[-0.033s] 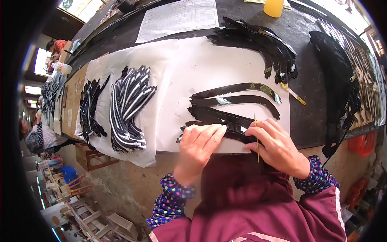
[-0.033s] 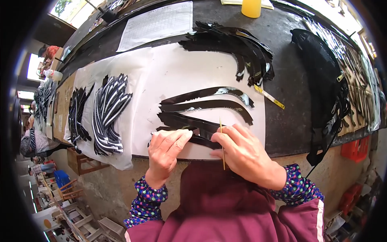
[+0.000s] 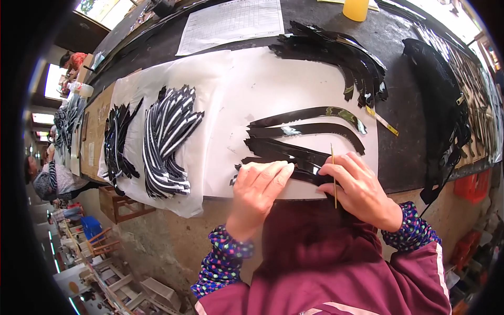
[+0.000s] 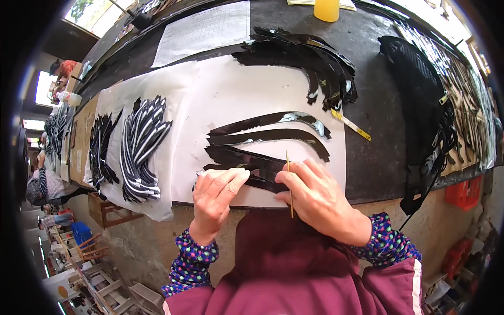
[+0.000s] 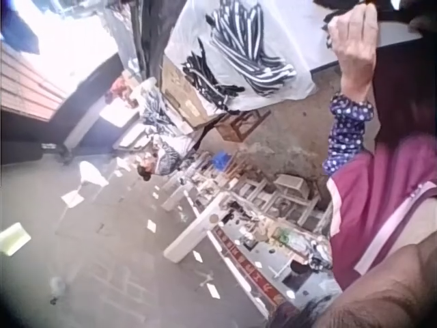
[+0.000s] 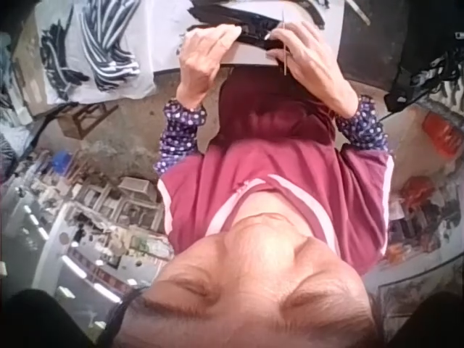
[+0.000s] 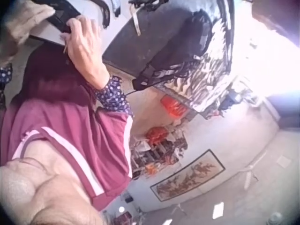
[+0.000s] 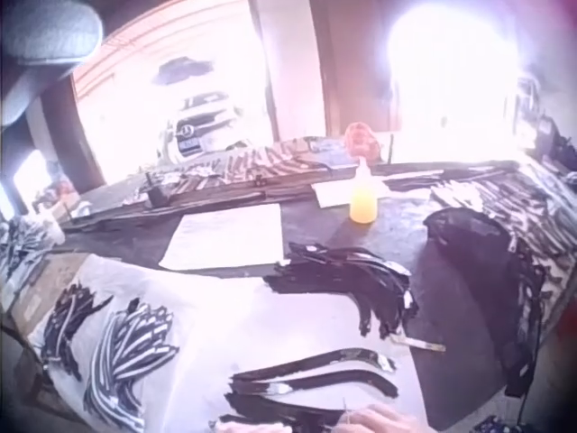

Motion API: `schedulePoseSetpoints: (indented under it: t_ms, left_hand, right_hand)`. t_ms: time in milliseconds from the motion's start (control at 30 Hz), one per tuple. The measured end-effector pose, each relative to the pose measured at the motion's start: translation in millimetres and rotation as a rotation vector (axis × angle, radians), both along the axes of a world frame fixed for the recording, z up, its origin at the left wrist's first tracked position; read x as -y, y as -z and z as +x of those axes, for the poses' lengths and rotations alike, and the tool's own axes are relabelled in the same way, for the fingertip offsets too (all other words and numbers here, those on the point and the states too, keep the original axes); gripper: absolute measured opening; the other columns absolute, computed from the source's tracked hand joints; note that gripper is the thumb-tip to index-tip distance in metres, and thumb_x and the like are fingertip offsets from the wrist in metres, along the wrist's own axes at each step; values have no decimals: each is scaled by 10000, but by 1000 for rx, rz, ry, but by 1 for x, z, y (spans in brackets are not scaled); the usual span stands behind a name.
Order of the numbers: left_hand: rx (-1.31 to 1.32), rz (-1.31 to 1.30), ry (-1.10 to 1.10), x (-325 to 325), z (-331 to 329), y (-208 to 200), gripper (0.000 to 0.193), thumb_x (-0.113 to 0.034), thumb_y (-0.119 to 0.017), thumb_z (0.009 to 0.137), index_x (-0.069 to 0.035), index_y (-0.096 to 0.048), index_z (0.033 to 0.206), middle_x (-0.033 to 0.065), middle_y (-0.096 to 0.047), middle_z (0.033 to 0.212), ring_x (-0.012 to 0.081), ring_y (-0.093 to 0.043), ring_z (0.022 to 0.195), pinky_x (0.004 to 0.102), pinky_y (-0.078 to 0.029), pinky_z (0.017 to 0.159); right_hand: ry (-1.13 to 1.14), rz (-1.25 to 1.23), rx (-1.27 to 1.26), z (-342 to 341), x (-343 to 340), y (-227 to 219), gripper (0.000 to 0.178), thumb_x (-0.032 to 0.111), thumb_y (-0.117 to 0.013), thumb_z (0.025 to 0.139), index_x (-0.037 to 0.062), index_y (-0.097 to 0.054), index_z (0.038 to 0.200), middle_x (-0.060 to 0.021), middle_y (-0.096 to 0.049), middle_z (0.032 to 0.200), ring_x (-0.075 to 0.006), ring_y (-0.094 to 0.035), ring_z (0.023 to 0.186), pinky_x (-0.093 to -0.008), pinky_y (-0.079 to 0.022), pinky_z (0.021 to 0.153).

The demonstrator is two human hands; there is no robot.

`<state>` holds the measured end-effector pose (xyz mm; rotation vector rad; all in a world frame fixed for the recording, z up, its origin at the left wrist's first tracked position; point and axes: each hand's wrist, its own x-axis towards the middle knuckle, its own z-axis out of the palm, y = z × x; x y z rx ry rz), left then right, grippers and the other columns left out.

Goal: Applying a yellow glue-like substance to black shoe components using a small brush.

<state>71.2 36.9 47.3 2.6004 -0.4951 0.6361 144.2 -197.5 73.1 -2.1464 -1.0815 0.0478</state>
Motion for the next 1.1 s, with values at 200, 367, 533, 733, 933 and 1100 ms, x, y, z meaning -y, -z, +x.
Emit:
schedulePoseSetpoints:
  t_ms: [200, 367, 533, 733, 933, 1100]
  left_hand:
    - [-34, 47, -40, 0, -10, 7, 404, 6, -603, 792, -83, -721, 1168, 59, -668, 1220, 224, -628, 1084, 399, -472, 957]
    - [-107, -34, -127, -11, -21, 7, 477, 43, -577, 792, -95, -705, 1230, 69, -643, 1261, 256, -595, 1146, 439, -456, 985]
    - [31, 127, -124, 2, -27, -3, 415, -1, -641, 786, -89, -740, 1179, 56, -652, 1212, 238, -603, 1100, 407, -469, 944]
    - [-84, 144, -53, 7, -17, -2, 415, -115, -663, 843, -106, -680, 1258, 29, -651, 1240, 202, -592, 1142, 414, -418, 1032]
    - [-52, 38, -194, 23, -4, -13, 336, -236, -702, 910, -74, -706, 1204, 62, -667, 1228, 256, -599, 1148, 413, -416, 1021]
    - [-110, 123, -334, 30, 15, 1, 565, -469, -599, 948, -93, -609, 1370, 123, -588, 1390, 308, -547, 1258, 461, -371, 1073]
  right_hand:
    - [-29, -144, 185, -10, 2, 6, 292, 81, -772, 774, 45, -631, 1028, -97, -596, 1066, -282, -597, 972, -398, -491, 808]
    - [-36, -189, 305, -9, 5, -3, 266, 101, -750, 791, 50, -630, 1023, -89, -604, 1083, -268, -596, 980, -399, -466, 824]
    - [-27, -157, 307, -13, 2, 8, 248, 103, -701, 783, 43, -634, 1014, -94, -604, 1058, -266, -593, 993, -393, -463, 838]
    - [101, -108, 306, 4, 13, 8, 184, 140, -722, 830, 54, -640, 971, -79, -606, 1022, -265, -593, 948, -366, -463, 828]
    - [460, -49, 145, 40, 41, -2, 233, 72, -730, 858, 8, -630, 1058, -143, -655, 1074, -328, -615, 1028, -422, -492, 891]
    - [529, -137, 273, 64, 82, 20, 202, -10, -707, 840, -3, -622, 1022, -140, -609, 962, -340, -584, 944, -418, -477, 829]
